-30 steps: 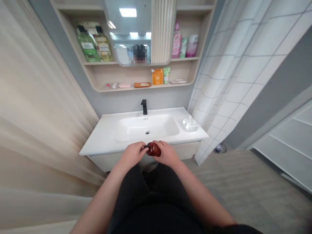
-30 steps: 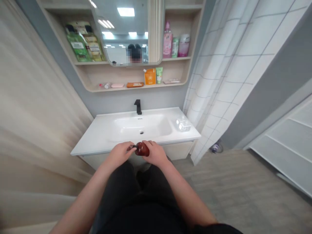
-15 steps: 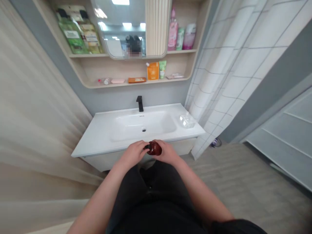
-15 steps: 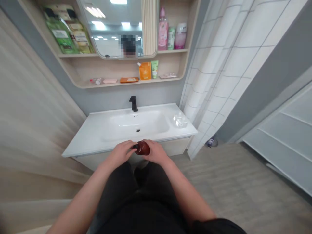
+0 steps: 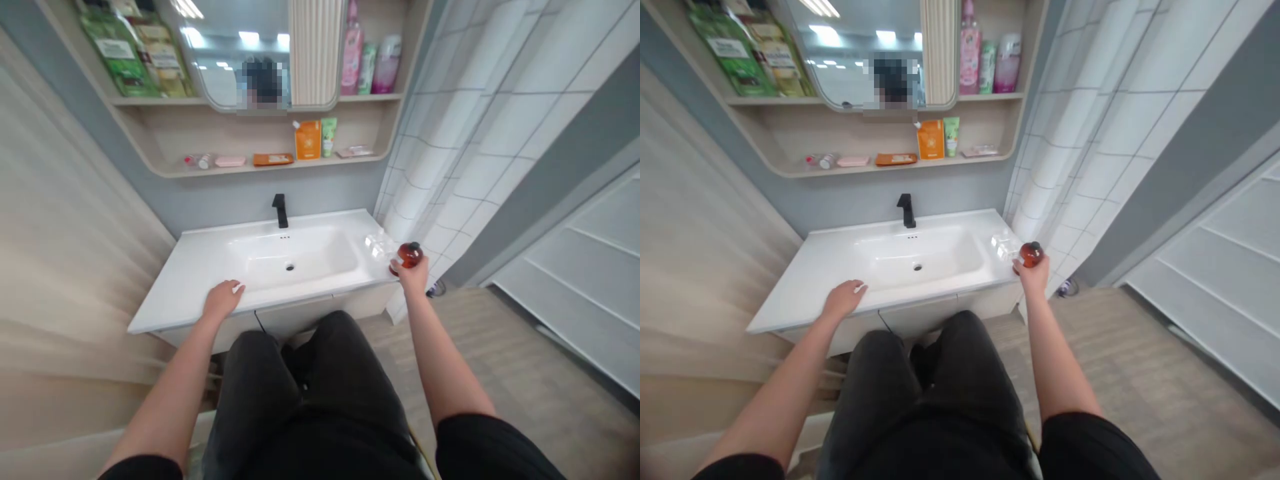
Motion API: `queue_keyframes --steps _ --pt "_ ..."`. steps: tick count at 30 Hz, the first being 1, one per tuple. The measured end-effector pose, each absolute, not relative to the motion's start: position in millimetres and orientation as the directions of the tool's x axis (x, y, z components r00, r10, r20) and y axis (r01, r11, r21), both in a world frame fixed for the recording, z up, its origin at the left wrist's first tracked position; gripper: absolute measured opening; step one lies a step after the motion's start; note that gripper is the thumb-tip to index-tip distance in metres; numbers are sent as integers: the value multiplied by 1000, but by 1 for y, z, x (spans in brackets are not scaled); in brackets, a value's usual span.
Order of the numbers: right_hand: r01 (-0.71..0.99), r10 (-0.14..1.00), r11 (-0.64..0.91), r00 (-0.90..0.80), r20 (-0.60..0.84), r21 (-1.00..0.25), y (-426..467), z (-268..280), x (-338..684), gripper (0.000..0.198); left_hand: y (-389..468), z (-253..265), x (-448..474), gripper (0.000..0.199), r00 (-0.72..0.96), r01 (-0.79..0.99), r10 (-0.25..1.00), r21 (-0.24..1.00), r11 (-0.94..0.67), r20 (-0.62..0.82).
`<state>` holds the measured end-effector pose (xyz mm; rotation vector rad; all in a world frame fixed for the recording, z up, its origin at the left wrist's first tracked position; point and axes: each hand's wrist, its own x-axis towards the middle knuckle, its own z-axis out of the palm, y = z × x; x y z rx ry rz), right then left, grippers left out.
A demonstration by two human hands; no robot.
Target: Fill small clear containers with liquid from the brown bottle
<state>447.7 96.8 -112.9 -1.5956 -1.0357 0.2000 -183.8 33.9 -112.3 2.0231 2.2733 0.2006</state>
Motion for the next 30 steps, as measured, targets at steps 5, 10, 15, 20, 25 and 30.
queue_keyframes --steps 5,10,15,20,25,30 --pt "460 710 -82 650 272 -884 115 -117 450 81 35 -119 -182 55 -142 980 990 135 143 -23" --pt "485 700 -93 653 289 -870 135 -121 444 77 34 -114 -179 54 -192 972 981 129 195 -41" --pt "520 723 -32 601 340 -853 160 -125 436 76 34 -109 -176 50 -227 962 972 145 233 -61" --pt "513 758 -1 560 334 -858 176 -129 431 76 33 -107 -175 50 -237 958 969 149 244 -61" --pt "502 772 38 534 344 -864 174 -127 434 93 33 -108 -175 50 -232 961 971 143 237 -51" --pt "570 566 47 662 492 -820 135 -118 428 65 34 -110 -176 50 -241 958 969 146 247 -60"
